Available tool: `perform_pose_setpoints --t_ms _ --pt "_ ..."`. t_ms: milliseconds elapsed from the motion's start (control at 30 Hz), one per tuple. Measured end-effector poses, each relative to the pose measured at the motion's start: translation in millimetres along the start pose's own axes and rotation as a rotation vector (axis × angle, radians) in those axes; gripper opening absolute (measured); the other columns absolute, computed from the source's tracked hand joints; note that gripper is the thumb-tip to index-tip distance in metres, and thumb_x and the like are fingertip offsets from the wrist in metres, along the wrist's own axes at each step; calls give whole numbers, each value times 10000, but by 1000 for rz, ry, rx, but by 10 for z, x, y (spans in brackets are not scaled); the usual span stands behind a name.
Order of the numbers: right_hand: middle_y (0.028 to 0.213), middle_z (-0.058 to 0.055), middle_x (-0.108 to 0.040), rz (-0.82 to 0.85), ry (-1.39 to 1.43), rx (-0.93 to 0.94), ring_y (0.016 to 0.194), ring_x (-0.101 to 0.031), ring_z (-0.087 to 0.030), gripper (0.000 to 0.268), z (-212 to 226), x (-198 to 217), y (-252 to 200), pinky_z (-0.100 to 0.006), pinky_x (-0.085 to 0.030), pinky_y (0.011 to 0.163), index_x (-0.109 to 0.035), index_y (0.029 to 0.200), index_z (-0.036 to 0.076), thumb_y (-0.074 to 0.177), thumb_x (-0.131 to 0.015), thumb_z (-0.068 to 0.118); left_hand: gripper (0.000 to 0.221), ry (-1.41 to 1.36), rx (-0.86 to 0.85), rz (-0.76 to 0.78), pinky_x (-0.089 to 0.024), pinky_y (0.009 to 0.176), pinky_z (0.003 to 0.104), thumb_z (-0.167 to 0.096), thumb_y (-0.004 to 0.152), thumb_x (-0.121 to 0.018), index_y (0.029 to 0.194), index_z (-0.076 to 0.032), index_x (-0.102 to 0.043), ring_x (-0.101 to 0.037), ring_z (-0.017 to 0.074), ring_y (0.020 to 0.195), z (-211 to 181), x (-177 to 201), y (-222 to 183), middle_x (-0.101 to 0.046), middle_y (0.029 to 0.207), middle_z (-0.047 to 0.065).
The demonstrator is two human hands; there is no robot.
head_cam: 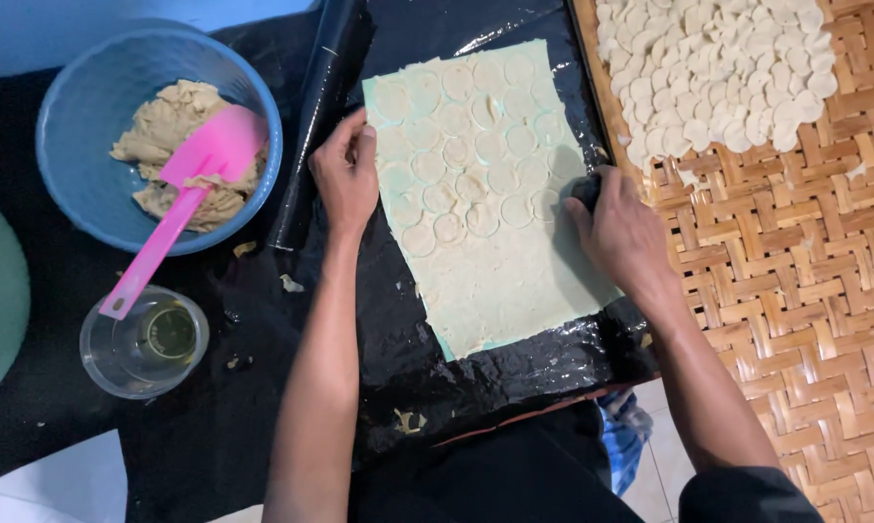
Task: Cutting circular shapes out of a thin sheet of dough using a round cutter.
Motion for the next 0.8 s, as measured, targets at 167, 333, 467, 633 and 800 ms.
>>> perform_pose_setpoints --t_ms 167,333,467,633,800 --pt "1021 -282 -654 8 -144 7 811 -683 -475 506 36 -243 80 -564 -521 634 -489 1193 -5 1056 -561 477 250 2 30 13 -444 613 253 -86 1006 -645 1210 39 -720 -555 53 681 -41 10 6 -730 841 39" --pt "908 -241 -654 3 -281 -34 716 -686 -415 489 29 -255 81 -524 -521 584 -502 1124 15 1129 -482 504 250 -9 54 20 -452 625 245 -81 1011 -641 1216 36 -722 -560 46 703 -26 5 -9 -737 869 34" --pt "840 -226 -632 28 -305 123 617 -675 -386 480 9 -199 100 -497 -505 492 -504 1102 18 1095 -461 496 234 -31 23 20 -489 668 233 -77 1030 -639 1221 35 -714 -604 41 757 -25 6 -28 -752 930 28" --pt "814 -222 -634 -57 -371 21 614 -676 -385 493 14 -398 104 -490 -505 492 -501 1117 12 1116 -457 502 246 -63 21 12 -481 662 235 -80 1025 -625 1228 28 -713 -590 41 752 -73 2 0 -759 953 31" --pt "861 -260 -642 -48 -237 18 658 -671 -446 496 -6 -306 104 -550 -506 524 -490 1145 4 1089 -468 497 239 -3 14 1 -448 621 250 -93 1015 -647 1207 27 -725 -550 53 691 -26 11 -1 -722 854 37"
Point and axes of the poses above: each hand's wrist, its own y-axis towards the middle knuckle, its own x-axis out of the back of the hand, z = x × y, the point moved 1 cm from there along y, towards the middle knuckle
